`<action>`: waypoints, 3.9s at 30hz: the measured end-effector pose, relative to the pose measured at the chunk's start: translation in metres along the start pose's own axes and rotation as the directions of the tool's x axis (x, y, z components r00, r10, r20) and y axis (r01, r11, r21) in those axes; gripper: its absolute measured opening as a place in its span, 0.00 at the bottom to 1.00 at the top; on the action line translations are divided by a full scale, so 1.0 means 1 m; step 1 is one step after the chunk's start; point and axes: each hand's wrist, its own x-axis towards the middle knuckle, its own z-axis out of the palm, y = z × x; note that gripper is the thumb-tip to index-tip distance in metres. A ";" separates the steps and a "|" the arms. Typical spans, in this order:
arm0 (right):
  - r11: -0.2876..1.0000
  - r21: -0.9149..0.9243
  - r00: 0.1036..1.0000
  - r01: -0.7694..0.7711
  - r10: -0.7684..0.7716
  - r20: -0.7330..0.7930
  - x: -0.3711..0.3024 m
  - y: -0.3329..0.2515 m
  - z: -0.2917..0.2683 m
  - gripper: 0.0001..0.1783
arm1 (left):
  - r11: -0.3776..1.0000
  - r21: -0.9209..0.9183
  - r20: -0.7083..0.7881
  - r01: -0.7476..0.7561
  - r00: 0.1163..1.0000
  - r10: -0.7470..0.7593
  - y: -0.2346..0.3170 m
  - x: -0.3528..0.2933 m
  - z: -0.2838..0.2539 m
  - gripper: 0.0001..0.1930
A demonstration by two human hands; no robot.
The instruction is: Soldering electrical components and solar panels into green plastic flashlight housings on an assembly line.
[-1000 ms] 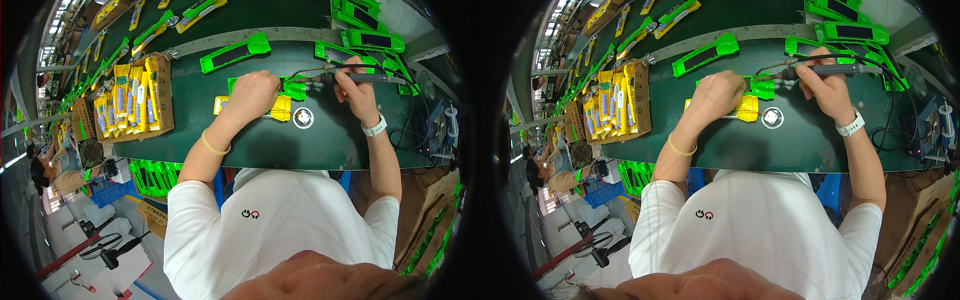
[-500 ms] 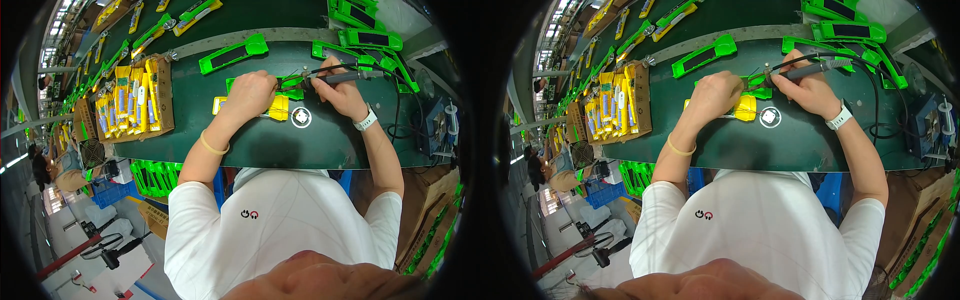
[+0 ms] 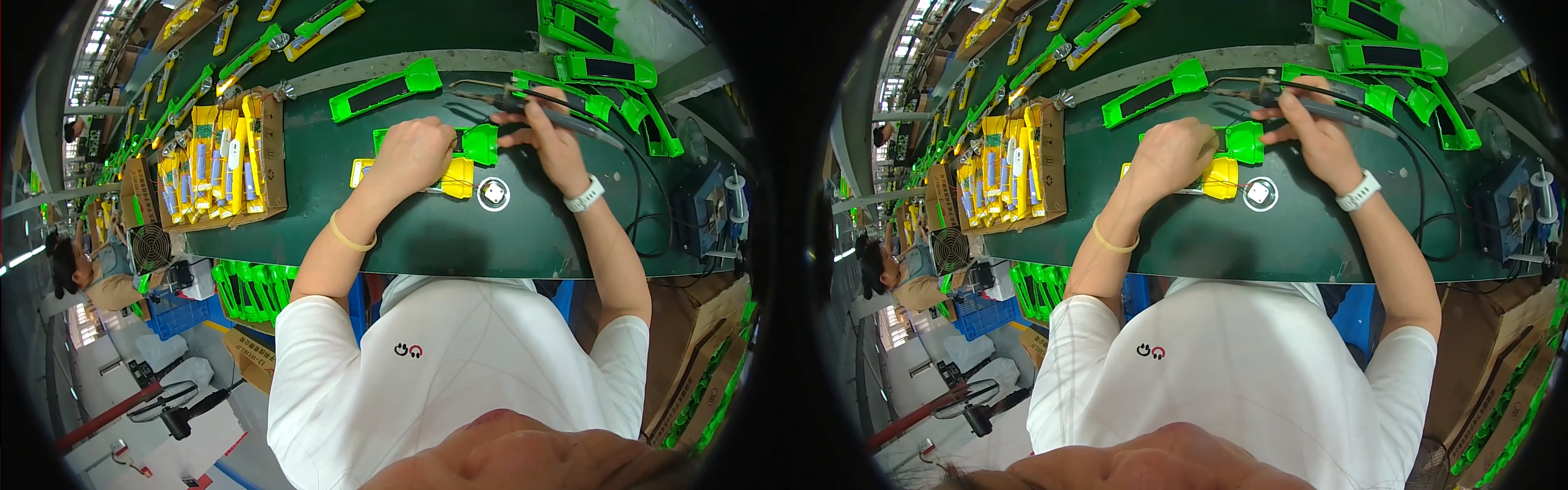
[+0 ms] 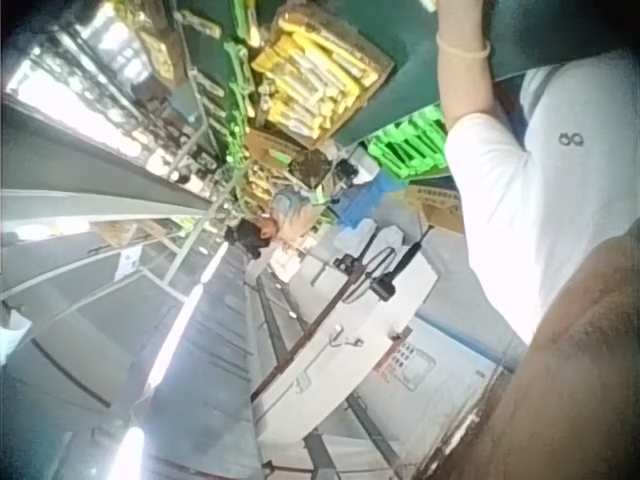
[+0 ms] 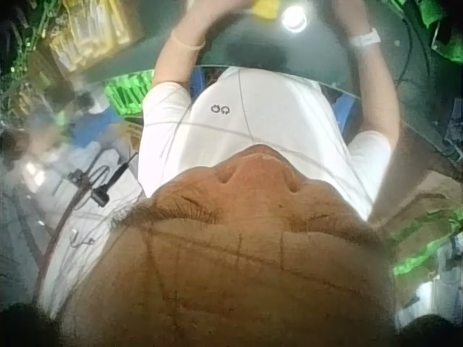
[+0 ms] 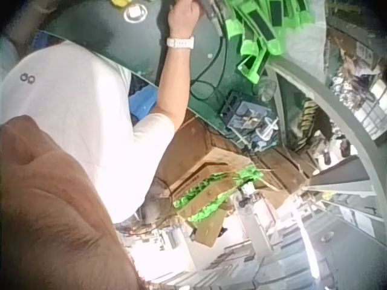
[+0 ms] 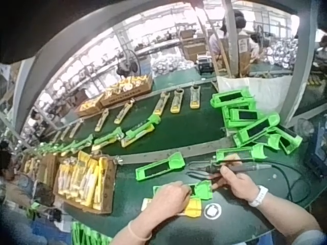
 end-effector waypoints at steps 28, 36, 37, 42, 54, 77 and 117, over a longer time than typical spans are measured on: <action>0.996 -0.068 0.965 -0.053 0.033 -0.260 -0.061 -0.009 0.025 0.14 | 0.931 -0.363 -0.150 0.028 0.985 -0.088 -0.002 -0.030 -0.011 0.04; 0.992 -0.113 0.974 -0.049 0.023 -0.224 -0.061 0.013 0.028 0.13 | 0.990 -0.137 0.096 -0.019 0.995 0.033 -0.021 -0.013 -0.006 0.03; 0.992 -0.113 0.975 -0.064 0.038 -0.217 -0.061 0.015 0.027 0.13 | 0.991 -0.130 0.117 -0.018 0.993 0.033 -0.022 -0.013 -0.006 0.03; 0.990 -0.124 0.980 -0.064 0.039 -0.195 -0.060 0.020 0.026 0.13 | 0.991 -0.122 0.139 -0.052 0.988 0.069 -0.024 -0.010 -0.007 0.03; 0.980 -0.186 0.982 -0.066 0.031 -0.184 -0.059 0.011 0.029 0.12 | 0.992 0.086 0.212 -0.091 0.975 0.071 -0.014 -0.005 -0.007 0.03; 0.980 0.036 0.927 0.194 -0.171 -0.334 -0.074 -0.008 -0.073 0.16 | 0.990 -0.116 0.008 -0.082 0.996 0.084 -0.029 0.011 -0.028 0.07; 0.994 0.052 0.921 0.095 -0.067 -0.384 -0.074 0.015 -0.035 0.26 | 0.802 0.223 -0.220 0.554 0.830 -0.512 -0.245 0.306 0.008 0.40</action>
